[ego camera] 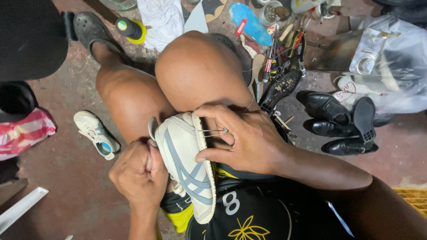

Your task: The person stitches the sole of a white shoe by hand using a needle and thread, pulling the thread tight through each hole along the edge of the sole.

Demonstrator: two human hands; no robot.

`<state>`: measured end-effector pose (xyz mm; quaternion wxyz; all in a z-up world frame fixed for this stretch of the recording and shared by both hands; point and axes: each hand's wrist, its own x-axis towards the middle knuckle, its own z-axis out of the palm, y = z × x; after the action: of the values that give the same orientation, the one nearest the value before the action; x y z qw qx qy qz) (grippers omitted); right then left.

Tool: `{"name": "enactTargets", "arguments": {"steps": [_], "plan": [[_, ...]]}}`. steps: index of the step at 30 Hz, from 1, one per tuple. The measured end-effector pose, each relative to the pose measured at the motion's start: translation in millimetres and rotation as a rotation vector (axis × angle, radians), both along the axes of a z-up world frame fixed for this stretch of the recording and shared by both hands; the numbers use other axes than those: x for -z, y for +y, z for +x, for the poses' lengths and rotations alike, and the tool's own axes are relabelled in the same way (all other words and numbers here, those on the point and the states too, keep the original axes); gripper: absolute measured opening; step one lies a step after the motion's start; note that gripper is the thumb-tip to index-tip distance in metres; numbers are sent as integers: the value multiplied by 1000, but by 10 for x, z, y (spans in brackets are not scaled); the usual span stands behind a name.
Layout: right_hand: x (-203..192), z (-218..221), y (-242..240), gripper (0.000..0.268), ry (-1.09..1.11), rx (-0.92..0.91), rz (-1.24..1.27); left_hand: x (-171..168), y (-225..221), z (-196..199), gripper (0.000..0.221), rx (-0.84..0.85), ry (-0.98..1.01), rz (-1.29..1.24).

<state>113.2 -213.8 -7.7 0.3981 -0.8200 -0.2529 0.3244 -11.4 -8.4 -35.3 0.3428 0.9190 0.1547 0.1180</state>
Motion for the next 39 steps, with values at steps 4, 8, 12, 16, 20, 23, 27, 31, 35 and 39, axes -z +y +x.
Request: {"name": "enactTargets", "arguments": {"steps": [4, 8, 12, 16, 20, 23, 27, 31, 35, 39], "plan": [[-9, 29, 24, 76, -4, 9, -3, 94, -10, -98, 25, -187, -174, -523], [-19, 24, 20, 76, -11, -5, 13, 109, 51, -207, 30, -337, -242, -1470], [7, 55, -50, 76, -23, -48, 38, -8, 40, -136, 22, -273, 196, -1049], [19, 145, -263, 32, -15, -84, 46, -199, 54, 41, 20, 160, 160, -477], [0, 244, -362, 20, 44, 12, 335, -216, 18, 177, 24, 126, 221, -520], [3, 203, -306, 26, 275, 98, 790, -167, -34, 172, 20, 97, 191, -551], [101, 61, -173, 24, 650, 143, 1005, -66, -32, 150, 7, 79, 175, -575], [211, -26, -110, 23, 749, 128, 919, 43, 3, 60, 35, 89, 117, -604], [277, -55, -90, 27, 642, 149, 836, 113, 36, -8, 37, 89, 117, -639], [267, 37, -48, 26, 722, 225, 820, 8, 41, 31, 19, -3, 145, -872]]}}
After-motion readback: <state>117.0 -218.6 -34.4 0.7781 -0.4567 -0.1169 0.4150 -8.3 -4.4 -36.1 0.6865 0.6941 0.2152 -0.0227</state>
